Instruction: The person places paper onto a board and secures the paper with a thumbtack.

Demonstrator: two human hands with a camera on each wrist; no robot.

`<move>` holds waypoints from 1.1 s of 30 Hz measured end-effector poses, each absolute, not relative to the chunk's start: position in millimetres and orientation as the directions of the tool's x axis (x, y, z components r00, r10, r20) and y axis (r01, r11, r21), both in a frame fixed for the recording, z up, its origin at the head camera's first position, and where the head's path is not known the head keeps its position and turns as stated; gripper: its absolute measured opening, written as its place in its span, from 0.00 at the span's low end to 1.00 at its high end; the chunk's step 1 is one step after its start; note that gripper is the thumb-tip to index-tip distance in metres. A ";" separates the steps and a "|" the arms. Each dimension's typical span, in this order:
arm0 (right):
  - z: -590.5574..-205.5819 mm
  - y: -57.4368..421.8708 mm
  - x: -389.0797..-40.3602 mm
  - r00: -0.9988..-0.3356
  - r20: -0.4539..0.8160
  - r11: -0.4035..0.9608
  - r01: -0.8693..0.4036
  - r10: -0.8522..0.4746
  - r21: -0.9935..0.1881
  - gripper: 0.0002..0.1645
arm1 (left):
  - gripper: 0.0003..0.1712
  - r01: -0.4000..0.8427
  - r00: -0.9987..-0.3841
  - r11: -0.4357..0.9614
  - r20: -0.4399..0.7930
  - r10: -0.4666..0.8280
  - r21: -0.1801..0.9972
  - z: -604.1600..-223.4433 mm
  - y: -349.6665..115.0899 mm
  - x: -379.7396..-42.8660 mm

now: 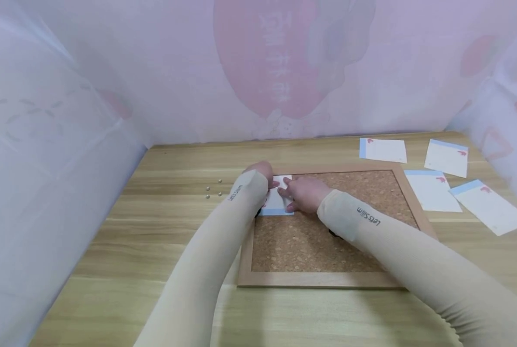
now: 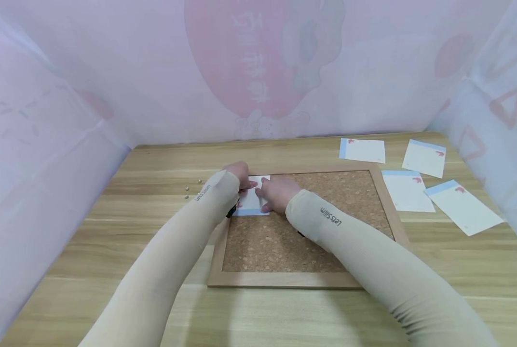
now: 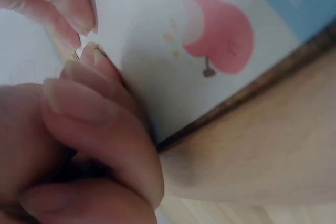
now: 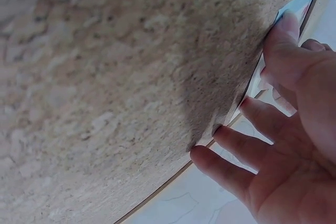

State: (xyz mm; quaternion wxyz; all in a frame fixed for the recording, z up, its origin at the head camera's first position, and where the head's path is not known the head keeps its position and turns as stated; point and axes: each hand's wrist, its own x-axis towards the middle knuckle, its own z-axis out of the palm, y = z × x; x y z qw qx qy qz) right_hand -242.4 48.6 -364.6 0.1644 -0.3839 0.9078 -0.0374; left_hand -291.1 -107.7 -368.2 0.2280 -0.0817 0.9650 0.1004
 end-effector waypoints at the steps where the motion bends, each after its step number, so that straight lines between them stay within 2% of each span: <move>1: -364.8 48.9 -242.8 -0.652 -0.268 0.703 -0.683 -0.709 -0.200 0.38 | 0.14 -0.196 -0.885 0.969 -0.454 -0.107 0.153 -368.6 -107.7 -291.4; 6: -366.3 50.2 -247.1 -0.664 -0.257 0.712 -0.662 -0.702 -0.235 0.37 | 0.16 -0.150 -0.893 0.977 -0.445 -0.069 0.150 -370.6 -109.5 -294.9; 12: -373.5 51.2 -255.4 -0.656 -0.252 0.702 -0.677 -0.712 -0.220 0.37 | 0.24 -0.136 -0.874 0.951 -0.485 0.018 0.279 -381.9 -124.3 -303.4; 13: -374.2 51.3 -256.8 -0.650 -0.259 0.699 -0.682 -0.714 -0.215 0.37 | 0.22 -0.148 -0.875 0.937 -0.484 0.026 0.317 -383.3 -128.0 -304.1; 14: -374.8 51.4 -258.5 -0.643 -0.263 0.694 -0.689 -0.719 -0.210 0.37 | 0.23 -0.136 -0.879 0.934 -0.475 0.040 0.330 -383.7 -132.2 -305.4; 19: -371.4 61.9 -266.3 -0.621 -0.260 0.672 -0.703 -0.740 -0.234 0.34 | 0.14 -0.088 -0.927 0.894 -0.364 0.088 0.439 -372.6 -148.8 -304.1; 23: -361.7 83.9 -269.0 -0.639 -0.211 0.672 -0.683 -0.740 -0.288 0.33 | 0.12 0.049 -0.945 0.870 -0.259 0.199 0.490 -362.9 -156.2 -292.1; 25: -355.5 97.6 -270.0 -0.661 -0.199 0.686 -0.657 -0.723 -0.313 0.32 | 0.17 0.148 -0.933 0.867 -0.223 0.281 0.475 -363.0 -160.4 -285.0; 28: -344.3 123.0 -271.0 -0.695 -0.192 0.713 -0.621 -0.693 -0.325 0.31 | 0.33 0.287 -0.900 0.873 -0.203 0.387 0.395 -365.9 -168.9 -272.5; 31: -331.8 154.0 -270.1 -0.738 -0.147 0.736 -0.592 -0.659 -0.327 0.30 | 0.51 0.366 -0.863 0.875 -0.235 0.447 0.318 -366.0 -176.6 -256.2; 33: -324.3 177.8 -267.5 -0.767 -0.099 0.747 -0.574 -0.634 -0.335 0.29 | 0.59 0.386 -0.842 0.873 -0.272 0.465 0.298 -365.1 -179.7 -245.5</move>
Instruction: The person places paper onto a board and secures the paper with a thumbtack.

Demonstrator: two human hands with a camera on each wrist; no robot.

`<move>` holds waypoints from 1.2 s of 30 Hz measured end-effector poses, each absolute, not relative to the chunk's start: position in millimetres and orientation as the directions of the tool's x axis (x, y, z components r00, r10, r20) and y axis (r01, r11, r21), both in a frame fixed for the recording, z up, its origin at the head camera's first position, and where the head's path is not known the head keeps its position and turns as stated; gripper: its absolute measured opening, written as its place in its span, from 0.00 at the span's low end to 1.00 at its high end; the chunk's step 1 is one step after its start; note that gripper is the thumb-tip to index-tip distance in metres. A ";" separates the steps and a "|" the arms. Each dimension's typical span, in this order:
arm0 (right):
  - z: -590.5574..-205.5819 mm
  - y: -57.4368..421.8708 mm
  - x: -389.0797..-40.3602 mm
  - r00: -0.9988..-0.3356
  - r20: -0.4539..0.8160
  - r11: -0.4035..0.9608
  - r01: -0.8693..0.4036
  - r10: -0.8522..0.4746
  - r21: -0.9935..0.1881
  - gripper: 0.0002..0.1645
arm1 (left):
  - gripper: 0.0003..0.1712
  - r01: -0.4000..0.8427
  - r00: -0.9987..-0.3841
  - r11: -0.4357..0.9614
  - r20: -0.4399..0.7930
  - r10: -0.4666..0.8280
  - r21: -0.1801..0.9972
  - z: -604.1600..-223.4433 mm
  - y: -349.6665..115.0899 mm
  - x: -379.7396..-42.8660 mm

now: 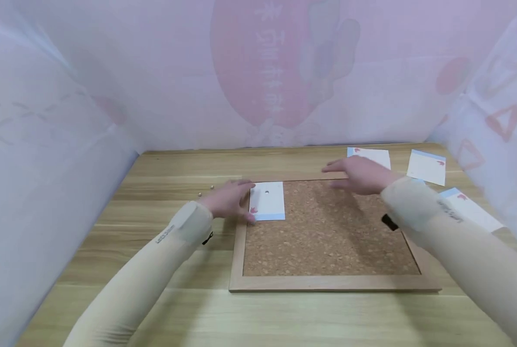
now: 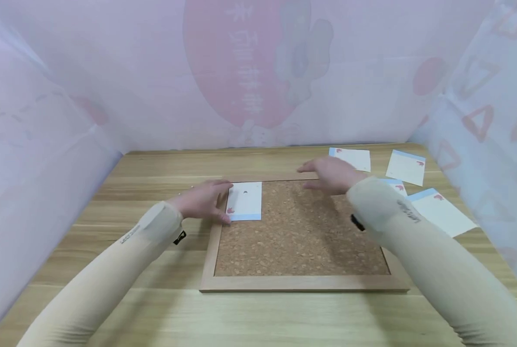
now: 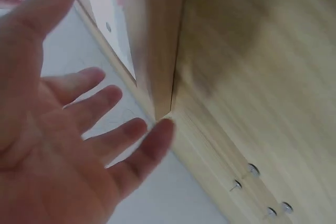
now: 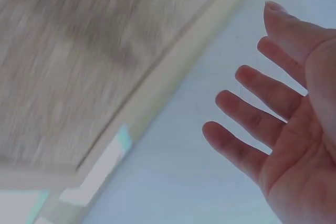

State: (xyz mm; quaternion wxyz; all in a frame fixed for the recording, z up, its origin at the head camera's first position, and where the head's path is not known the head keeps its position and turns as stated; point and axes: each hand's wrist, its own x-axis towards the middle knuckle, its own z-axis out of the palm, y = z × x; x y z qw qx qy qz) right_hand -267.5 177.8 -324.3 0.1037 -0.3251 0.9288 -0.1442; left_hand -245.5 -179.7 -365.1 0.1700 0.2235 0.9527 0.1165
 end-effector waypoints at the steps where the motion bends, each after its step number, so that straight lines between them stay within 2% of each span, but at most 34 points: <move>1: -320.1 190.3 -265.1 -0.785 -0.077 0.755 -0.558 -0.615 -0.345 0.29 | 0.62 0.387 -0.834 0.874 -0.294 0.468 0.293 -364.5 -180.4 -240.6; 4: -310.0 229.1 -256.6 -0.837 -0.016 0.785 -0.506 -0.547 -0.358 0.27 | 0.68 0.383 -0.818 0.880 -0.339 0.465 0.282 -364.0 -181.7 -229.4; 8: -305.5 280.6 -245.5 -0.891 0.050 0.841 -0.443 -0.451 -0.311 0.28 | 0.70 0.380 -0.815 0.886 -0.357 0.457 0.267 -366.6 -182.3 -220.8; 14: -313.3 347.0 -227.1 -0.951 0.012 0.899 -0.296 -0.309 -0.323 0.30 | 0.70 0.398 -0.803 0.879 -0.364 0.473 0.263 -371.5 -185.6 -213.5; 24: -354.3 415.6 -214.6 -0.970 -0.154 0.945 -0.133 -0.186 -0.299 0.33 | 0.68 0.405 -0.813 0.882 -0.346 0.468 0.241 -370.4 -192.7 -207.0; 27: -367.5 428.4 -217.0 -0.970 -0.181 0.953 -0.109 -0.164 -0.283 0.37 | 0.68 0.402 -0.821 0.887 -0.340 0.458 0.225 -371.3 -195.1 -204.3; 33: -384.9 445.6 -215.2 -0.968 -0.216 0.957 -0.065 -0.129 -0.282 0.51 | 0.67 0.397 -0.828 0.886 -0.324 0.458 0.238 -372.6 -195.9 -200.4; 36: -389.1 451.1 -211.5 -0.967 -0.225 0.961 -0.053 -0.117 -0.270 0.54 | 0.67 0.398 -0.826 0.885 -0.324 0.461 0.242 -373.1 -194.1 -200.0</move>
